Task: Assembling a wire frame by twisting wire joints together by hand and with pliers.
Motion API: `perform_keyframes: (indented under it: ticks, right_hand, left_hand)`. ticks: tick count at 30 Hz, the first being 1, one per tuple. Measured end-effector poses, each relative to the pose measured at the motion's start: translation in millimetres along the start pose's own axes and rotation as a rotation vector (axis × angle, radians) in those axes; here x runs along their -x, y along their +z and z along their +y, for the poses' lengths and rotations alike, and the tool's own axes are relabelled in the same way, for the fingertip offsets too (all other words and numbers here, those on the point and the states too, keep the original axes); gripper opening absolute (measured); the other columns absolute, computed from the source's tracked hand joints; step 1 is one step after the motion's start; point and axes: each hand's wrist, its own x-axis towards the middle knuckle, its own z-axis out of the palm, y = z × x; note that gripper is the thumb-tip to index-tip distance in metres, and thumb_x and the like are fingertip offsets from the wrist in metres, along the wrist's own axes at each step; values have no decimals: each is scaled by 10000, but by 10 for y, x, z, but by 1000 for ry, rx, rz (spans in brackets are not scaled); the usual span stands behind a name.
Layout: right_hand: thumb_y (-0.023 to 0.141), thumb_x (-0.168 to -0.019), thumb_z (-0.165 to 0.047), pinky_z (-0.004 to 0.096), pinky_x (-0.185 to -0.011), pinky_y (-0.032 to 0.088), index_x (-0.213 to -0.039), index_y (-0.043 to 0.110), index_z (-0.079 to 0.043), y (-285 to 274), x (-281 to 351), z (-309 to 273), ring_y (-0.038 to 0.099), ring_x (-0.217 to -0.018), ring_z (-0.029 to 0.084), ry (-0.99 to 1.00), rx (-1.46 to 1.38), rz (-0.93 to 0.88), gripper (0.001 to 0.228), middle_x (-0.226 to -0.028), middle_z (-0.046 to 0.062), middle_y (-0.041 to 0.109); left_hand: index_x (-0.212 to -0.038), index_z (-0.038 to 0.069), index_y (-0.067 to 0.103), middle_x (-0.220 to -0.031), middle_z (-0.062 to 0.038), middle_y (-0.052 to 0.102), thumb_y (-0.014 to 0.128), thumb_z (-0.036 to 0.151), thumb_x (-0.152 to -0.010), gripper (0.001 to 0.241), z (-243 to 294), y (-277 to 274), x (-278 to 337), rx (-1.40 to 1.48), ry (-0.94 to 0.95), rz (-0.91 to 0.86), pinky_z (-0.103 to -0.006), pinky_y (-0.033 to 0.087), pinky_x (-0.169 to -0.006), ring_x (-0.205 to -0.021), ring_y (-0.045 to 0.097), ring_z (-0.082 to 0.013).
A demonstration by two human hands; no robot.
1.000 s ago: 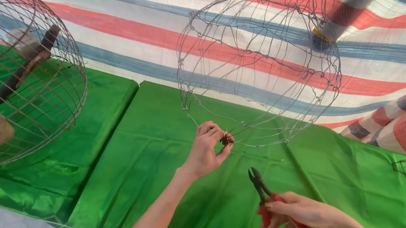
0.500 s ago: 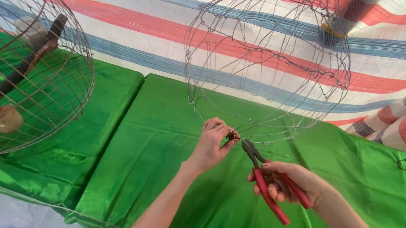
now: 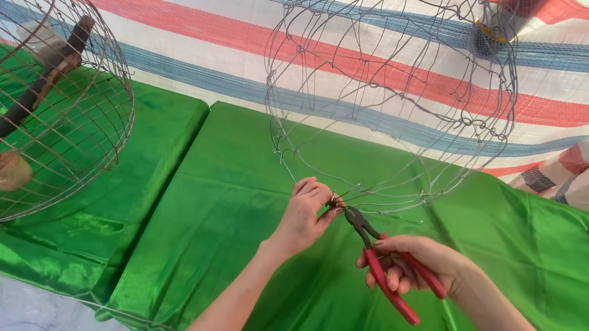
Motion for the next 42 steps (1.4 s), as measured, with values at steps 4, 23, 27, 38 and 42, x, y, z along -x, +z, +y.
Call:
perform_keyframes:
  ticks: [4,23,27,38,42]
  right_hand:
    - [421,-1060,-103,289,-467,626,-1174,595,215,-11,-3,-34,731,-556,265,14,55,-3,380,-914,344,748]
    - [474,-1126,-202,170,-217,389,-994,616,119,-370,-324,-123,489,-303,75,-18,-63,-50,375,-644,201,687]
    - [471,-1108,-191,218,-282,511,-1042,624,162,-84,-142,-101,589,-333,140,-84,43,15,390,-672,248,721]
    - [508,-1052,-186,372,-477,602,-1128,634,185,231,-44,260,708,-567,341,-29,191,250,399,-880,392,758]
    - [516,-1051,-189,378,-504,613,-1122,617,170,270,-50,303,725,-604,348,-41,276,339,380,-899,378,772]
  left_hand:
    - [-986,100,693,-900,-29,693,676,213,-956,118,-22,33,20,4,15,23,-407,374,-1074,-912,618,-196]
    - [-961,61,656,-895,-71,698,661,176,-894,133,115,-19,65,-43,-59,-91,-492,319,-1139,-1003,562,-268]
    - [-955,80,670,-890,-49,706,668,164,-900,101,100,-45,48,-21,-71,-70,-489,319,-1150,-989,569,-240]
    - [-925,91,722,-833,-14,724,683,237,-924,151,51,104,92,7,-99,-35,-442,344,-1119,-851,597,-184]
    - [-917,84,729,-825,-21,718,685,229,-907,152,-7,141,123,-1,-119,-39,-443,349,-1112,-868,585,-188]
